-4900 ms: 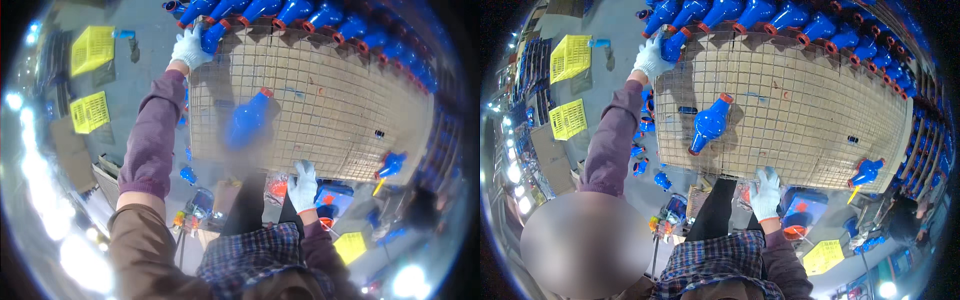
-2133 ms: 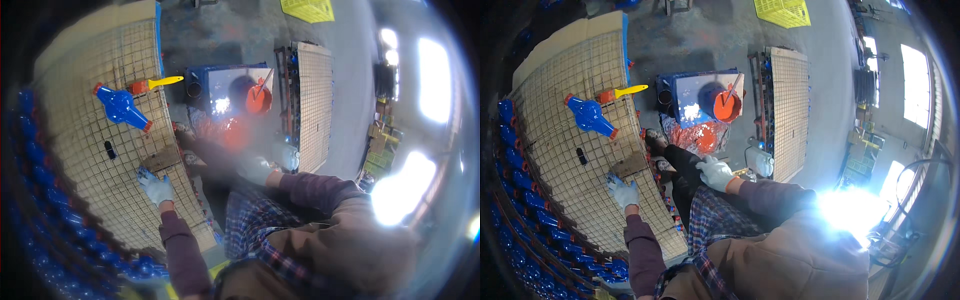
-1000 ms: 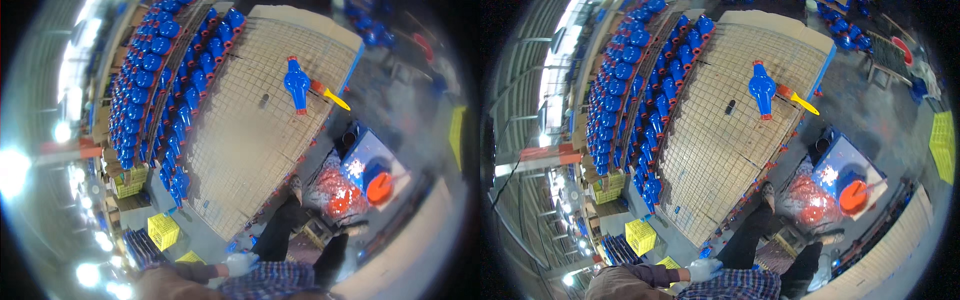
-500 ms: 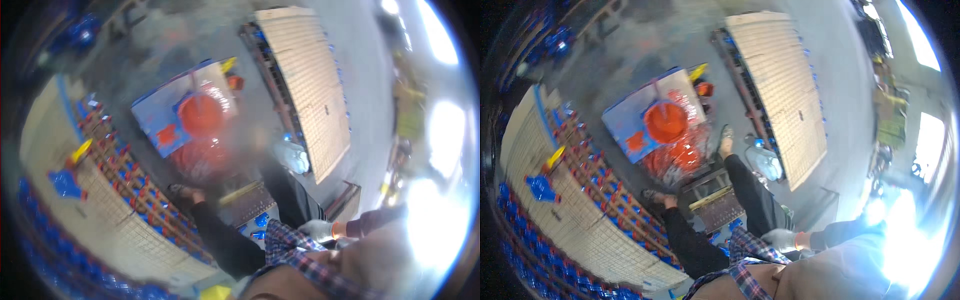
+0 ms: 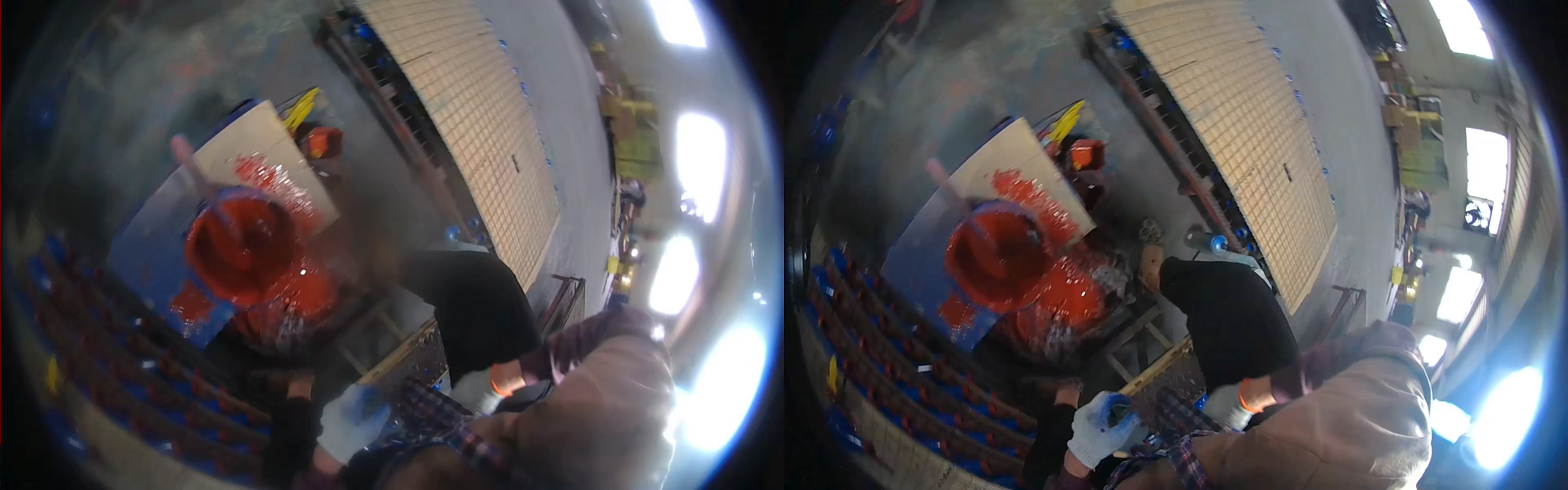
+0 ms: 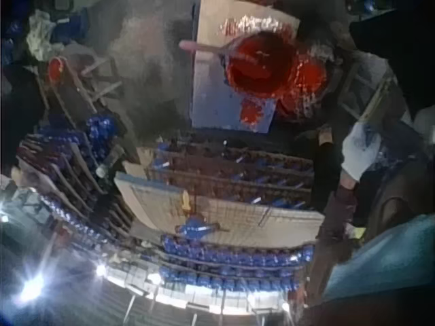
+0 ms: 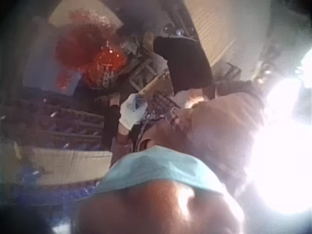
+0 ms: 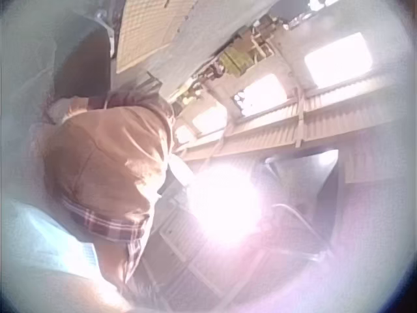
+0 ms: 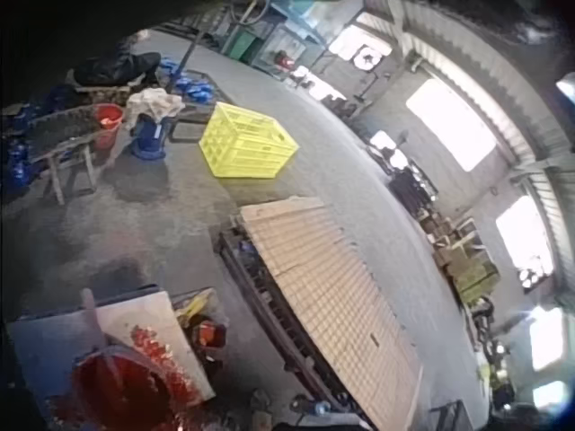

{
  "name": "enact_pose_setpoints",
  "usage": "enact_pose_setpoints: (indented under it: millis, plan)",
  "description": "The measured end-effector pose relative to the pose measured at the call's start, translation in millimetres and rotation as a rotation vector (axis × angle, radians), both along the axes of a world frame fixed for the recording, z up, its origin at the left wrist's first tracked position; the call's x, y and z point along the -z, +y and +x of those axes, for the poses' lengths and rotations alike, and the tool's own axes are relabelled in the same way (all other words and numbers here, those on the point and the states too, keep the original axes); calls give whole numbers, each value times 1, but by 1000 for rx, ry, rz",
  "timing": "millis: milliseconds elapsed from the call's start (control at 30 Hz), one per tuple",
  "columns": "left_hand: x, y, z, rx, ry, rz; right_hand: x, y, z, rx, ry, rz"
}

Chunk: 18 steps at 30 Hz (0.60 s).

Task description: Applying red paint to a blue component using a brush and a spray can in an industrial setting.

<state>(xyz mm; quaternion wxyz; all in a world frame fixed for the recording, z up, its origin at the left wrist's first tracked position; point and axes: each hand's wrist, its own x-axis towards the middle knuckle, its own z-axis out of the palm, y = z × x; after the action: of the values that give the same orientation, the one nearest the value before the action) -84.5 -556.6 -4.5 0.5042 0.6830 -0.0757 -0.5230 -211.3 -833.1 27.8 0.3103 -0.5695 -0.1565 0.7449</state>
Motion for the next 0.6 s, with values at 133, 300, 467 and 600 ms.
enact_pose_setpoints:
  millis: [133,300,467,600]
  plan:
    - [40,-21,18,125,-467,-42,40,3,79,-131,-492,-121]
    - [51,-5,23,1,-335,103,79,6,110,186,-874,-235]
    - [50,-7,11,148,-724,237,101,13,102,352,-1141,-177]
    - [13,-26,-1,90,-1139,329,112,27,88,351,-1475,24]
